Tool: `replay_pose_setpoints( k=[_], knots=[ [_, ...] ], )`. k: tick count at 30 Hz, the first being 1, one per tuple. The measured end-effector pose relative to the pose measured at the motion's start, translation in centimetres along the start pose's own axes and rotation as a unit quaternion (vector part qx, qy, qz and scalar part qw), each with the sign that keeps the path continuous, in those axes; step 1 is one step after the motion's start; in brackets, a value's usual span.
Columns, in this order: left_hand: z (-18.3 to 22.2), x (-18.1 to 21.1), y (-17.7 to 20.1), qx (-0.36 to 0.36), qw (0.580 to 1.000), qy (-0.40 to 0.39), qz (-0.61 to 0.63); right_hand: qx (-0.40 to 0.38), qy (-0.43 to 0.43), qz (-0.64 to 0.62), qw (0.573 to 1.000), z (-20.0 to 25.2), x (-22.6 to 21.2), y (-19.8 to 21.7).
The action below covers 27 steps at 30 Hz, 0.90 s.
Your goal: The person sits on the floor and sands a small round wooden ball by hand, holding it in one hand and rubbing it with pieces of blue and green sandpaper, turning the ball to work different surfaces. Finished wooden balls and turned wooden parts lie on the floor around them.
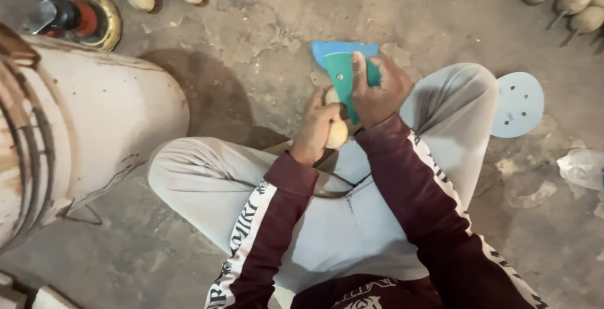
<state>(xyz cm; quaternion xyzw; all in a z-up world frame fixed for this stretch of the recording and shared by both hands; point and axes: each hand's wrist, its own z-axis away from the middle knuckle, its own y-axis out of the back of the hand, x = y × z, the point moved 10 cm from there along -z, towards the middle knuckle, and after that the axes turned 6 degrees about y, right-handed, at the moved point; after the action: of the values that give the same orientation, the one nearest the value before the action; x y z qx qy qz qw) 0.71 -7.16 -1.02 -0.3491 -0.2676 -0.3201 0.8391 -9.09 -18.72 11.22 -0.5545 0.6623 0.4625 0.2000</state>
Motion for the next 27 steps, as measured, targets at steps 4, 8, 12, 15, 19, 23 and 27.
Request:
replay_pose_setpoints(
  k=[4, 8, 12, 15, 19, 23, 27],
  knots=[
    [1.1, 3.8, 0.4, 0.032, 0.996, -0.018, 0.084, -0.036, -0.008, 0.026, 0.999, 1.1, 0.5, -1.9],
    [-0.4, 0.0, 3.4, 0.041, 0.992, -0.012, 0.116, -0.013, 0.021, -0.027, 0.999, 0.7, -0.3, -2.6],
    [0.6, 3.3, 1.2, 0.026, 0.937, -0.29, -0.192, -0.012, 0.028, -0.029, 0.999, 0.5, -0.3, -1.6],
    [0.6, 4.5, 0.1, 0.04, 0.996, -0.077, 0.024, -0.021, 0.012, 0.002, 1.0, 1.3, 0.2, -1.7],
    [1.9, 5.7, -0.2, 0.026, 0.995, -0.055, 0.08, -0.008, 0.02, -0.026, 0.999, 0.5, -0.3, -2.7],
    [1.3, 4.2, 0.4, 0.025, 0.973, -0.18, -0.144, -0.024, 0.03, -0.049, 0.998, 0.5, -0.8, -2.0],
    [2.0, 6.6, -0.2, 0.031, 0.989, -0.142, -0.007, -0.018, 0.013, -0.013, 1.0, 0.9, 0.1, -2.3]
  ],
)
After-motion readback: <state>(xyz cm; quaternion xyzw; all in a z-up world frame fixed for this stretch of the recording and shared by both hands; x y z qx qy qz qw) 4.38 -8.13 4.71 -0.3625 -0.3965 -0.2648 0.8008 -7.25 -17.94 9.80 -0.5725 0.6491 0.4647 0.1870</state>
